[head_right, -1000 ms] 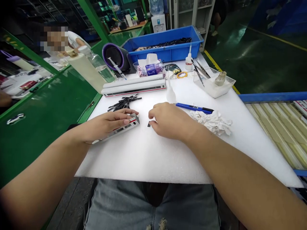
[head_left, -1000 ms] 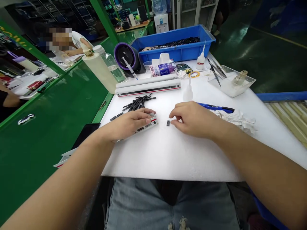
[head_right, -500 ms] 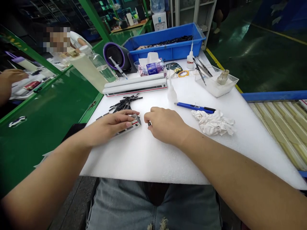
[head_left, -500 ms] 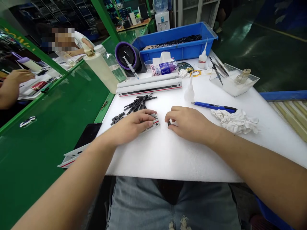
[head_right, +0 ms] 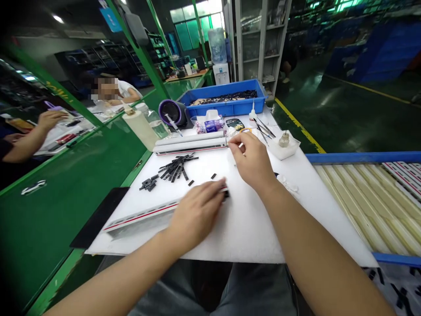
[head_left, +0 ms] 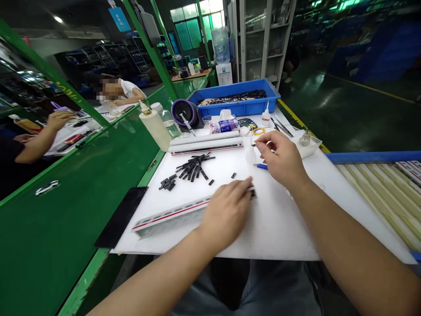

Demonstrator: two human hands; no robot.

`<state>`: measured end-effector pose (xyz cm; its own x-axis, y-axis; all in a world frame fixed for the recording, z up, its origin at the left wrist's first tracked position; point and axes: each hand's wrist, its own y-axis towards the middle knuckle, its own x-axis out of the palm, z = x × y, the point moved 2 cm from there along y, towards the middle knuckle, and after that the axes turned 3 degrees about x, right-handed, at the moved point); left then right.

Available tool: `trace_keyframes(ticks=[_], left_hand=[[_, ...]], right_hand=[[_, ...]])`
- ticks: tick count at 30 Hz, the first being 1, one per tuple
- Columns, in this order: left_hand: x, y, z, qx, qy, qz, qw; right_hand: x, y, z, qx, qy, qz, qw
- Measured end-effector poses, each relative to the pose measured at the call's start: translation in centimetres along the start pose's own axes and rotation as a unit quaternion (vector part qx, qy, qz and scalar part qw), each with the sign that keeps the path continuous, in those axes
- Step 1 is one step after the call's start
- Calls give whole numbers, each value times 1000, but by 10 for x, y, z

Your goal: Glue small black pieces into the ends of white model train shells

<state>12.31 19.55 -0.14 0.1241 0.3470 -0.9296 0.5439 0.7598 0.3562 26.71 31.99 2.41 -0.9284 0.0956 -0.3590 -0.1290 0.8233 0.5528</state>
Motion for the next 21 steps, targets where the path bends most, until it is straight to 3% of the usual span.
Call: trace_keyframes(ticks=[4, 7, 10, 14, 16, 18, 21], left_hand=[[4, 26, 36, 64, -3, -6, 998], [-16, 3, 39, 71, -41, -8, 997], [-45, -51, 11, 54, -37, 0, 998], [-74, -129, -56, -97, 10, 25, 995], [-79, -157, -83, -176, 5, 1, 984], [-77, -173, -97, -198, -30, -37, 979], [-68, -175, -104, -190, -77, -57, 977]], right_hand=[[-4, 1, 4, 17, -58, -28, 998], [-2, 0, 4, 42, -71, -72, 994], [-1, -2, 4, 64, -72, -105, 990], [2, -7, -2, 75, -36, -135, 987], [5, -10, -16, 48, -7, -146, 988], [11, -18, -40, 18, 24, -190, 981], [34, -43, -90, -49, 44, -300, 952]])
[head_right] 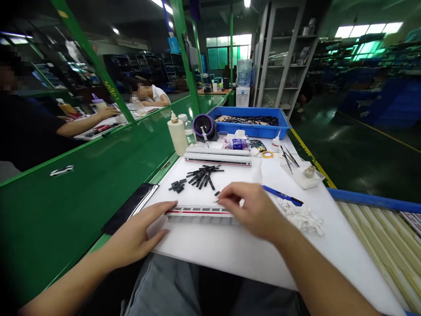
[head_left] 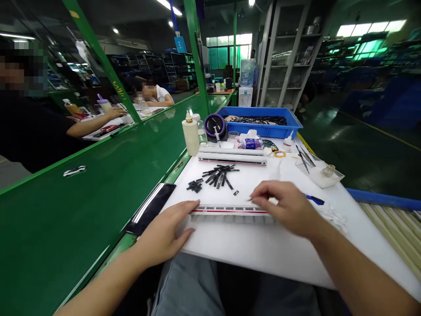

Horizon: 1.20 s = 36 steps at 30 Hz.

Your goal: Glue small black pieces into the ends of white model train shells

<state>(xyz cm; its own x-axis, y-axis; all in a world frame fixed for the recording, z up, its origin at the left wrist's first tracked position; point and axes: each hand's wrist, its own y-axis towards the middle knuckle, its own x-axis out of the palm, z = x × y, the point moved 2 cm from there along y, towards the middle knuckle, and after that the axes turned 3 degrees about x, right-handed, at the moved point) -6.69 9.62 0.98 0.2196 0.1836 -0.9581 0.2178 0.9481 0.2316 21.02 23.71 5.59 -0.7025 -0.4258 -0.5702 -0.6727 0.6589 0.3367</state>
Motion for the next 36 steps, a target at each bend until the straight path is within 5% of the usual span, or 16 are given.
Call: trace_keyframes(ticks=[2, 4, 8, 14, 18, 21, 24, 27, 29, 32, 36], left_hand=[[6, 7, -3, -8, -21, 15, 1000], [13, 12, -7, -12, -48, 38, 998], [26, 11, -16, 18, -82, 85, 993], [38, 0, -17, 24, -98, 129, 987], [39, 0, -17, 9, -129, 132, 983], [39, 2, -18, 7, -132, 130, 983], [38, 3, -18, 55, -85, 121, 988], [35, 4, -17, 103, 4, 121, 987], [33, 5, -14, 107, 60, 118, 985], [28, 6, -5, 82, 121, 91, 985], [21, 8, 13, 26, 165, 58, 984]], right_hand=[[35, -2, -29, -62, -51, -8, 997], [71, -3, -46, -109, -134, 77, 982], [132, 5, -47, -124, -238, 132, 954], [171, 16, -38, -118, -322, 125, 931], [178, 18, -39, -111, -293, 103, 944], [155, 10, -42, -154, -227, 106, 956], [102, -3, -36, -167, -215, 216, 938], [36, -14, -15, -68, -211, 418, 881], [0, -17, 9, 42, -194, 475, 857], [-33, -11, 50, 205, -171, 401, 876], [-44, 9, 100, 304, -155, 228, 912]])
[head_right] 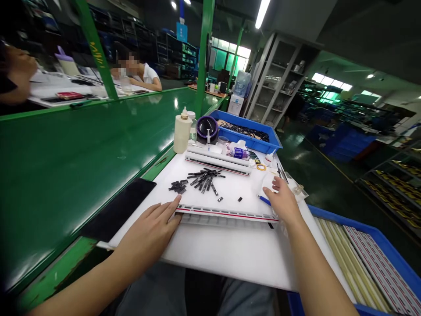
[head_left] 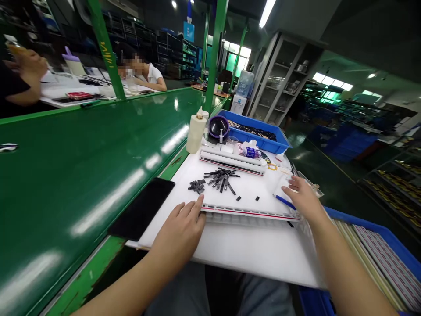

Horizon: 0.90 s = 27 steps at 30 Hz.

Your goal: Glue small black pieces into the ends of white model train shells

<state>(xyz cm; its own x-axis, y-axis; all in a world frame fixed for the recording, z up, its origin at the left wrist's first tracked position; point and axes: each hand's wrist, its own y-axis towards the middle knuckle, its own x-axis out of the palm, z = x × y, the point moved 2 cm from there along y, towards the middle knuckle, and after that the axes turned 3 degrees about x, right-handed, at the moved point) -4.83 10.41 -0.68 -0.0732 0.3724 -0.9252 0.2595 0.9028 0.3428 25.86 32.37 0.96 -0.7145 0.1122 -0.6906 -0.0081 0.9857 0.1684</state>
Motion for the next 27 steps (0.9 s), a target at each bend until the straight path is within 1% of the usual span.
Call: trace_keyframes(ticks=[2, 3, 5, 7, 8, 9, 10, 11, 12, 13, 14, 16, 18, 20, 23, 25, 27], left_hand=[[-3, 1, 5, -19, 11, -13, 1000], [-3, 1, 6, -28, 13, -18, 999], [0, 1, 5, -47, 6, -19, 999], [3, 0, 2, -62, -15, -14, 998], [4, 0, 0, -67, -27, -12, 997], [6, 0, -2, -71, -38, -12, 997], [6, 0, -3, -76, -48, -13, 996], [6, 1, -3, -82, -56, -16, 995], [6, 1, -3, -91, -60, -17, 994], [6, 2, -2, -100, -62, -16, 993], [6, 3, 0, -107, -60, -15, 992], [6, 3, 3, -117, -50, -9, 992], [5, 4, 6, -116, -37, -2, 993], [5, 4, 8, -108, -25, -1, 994], [3, 7, 7, -97, -14, -14, 995], [1, 10, 4, -98, -16, -27, 995], [-1, 13, 0, -97, -23, -41, 994]], right_hand=[[12, 16, 5, -1, -32, -68, 997], [18, 22, 6, -7, -44, -90, 995], [23, 31, 3, -26, -54, -109, 992], [22, 32, -6, -40, -52, -99, 993], [20, 30, -14, -48, -25, -88, 995], [17, 26, -24, -57, 29, -80, 995], [15, 20, -36, -68, 105, -81, 989], [14, 12, -50, -79, 198, -89, 973], [15, 3, -65, -91, 290, -112, 946], [19, -7, -80, -106, 357, -140, 917], [24, -16, -94, -118, 404, -162, 893], [41, -35, -116, -129, 461, -214, 851], [59, -50, -128, -125, 480, -259, 829], [71, -61, -130, -116, 472, -285, 827], [73, -70, -122, -101, 472, -291, 826], [68, -73, -115, -98, 497, -299, 809], [63, -73, -109, -94, 528, -317, 782]])
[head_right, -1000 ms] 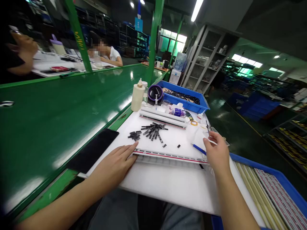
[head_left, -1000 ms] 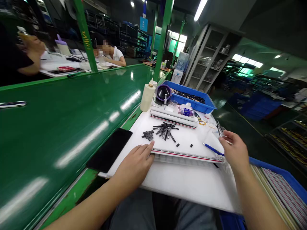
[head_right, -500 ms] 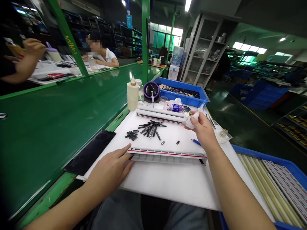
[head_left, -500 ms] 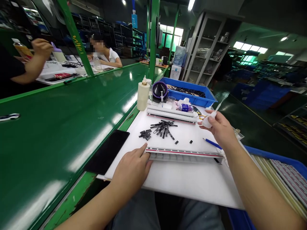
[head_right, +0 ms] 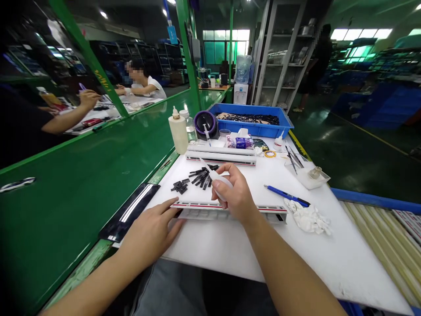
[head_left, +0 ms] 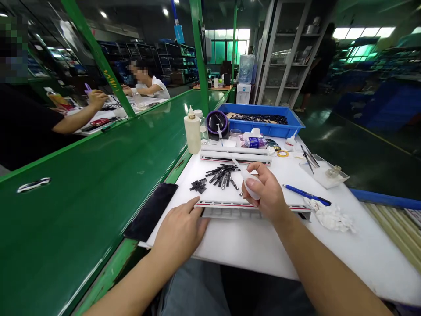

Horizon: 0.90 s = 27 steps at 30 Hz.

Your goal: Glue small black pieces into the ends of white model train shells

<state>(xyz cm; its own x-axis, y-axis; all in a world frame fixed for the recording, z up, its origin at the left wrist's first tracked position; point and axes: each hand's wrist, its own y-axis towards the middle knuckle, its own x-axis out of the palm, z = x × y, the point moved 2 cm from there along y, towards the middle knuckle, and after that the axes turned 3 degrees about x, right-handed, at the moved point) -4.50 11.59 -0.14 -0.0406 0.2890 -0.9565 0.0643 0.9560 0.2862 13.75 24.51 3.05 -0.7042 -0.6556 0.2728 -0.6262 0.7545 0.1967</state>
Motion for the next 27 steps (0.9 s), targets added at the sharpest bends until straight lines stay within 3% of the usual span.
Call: trace_keyframes(ticks=[4, 7, 11, 15, 20, 27], left_hand=[[-3, 5, -6, 12, -32, -8, 999], [-3, 8, -10, 11, -58, -16, 998], [-3, 11, -13, -27, -89, -32, 995], [-2, 12, -14, -33, -114, -30, 993], [1, 8, -16, -37, -123, -12, 992], [4, 8, -16, -37, -131, -7, 991]], right_hand=[[-4, 1, -9, -17, 109, 16, 994], [9, 8, -18, -24, 132, 39, 990], [41, 15, -15, -23, -8, 102, 995], [65, 6, 7, -89, -182, 162, 966], [70, -3, 31, -144, -273, 153, 939], [70, 0, 40, -157, -338, 123, 920]])
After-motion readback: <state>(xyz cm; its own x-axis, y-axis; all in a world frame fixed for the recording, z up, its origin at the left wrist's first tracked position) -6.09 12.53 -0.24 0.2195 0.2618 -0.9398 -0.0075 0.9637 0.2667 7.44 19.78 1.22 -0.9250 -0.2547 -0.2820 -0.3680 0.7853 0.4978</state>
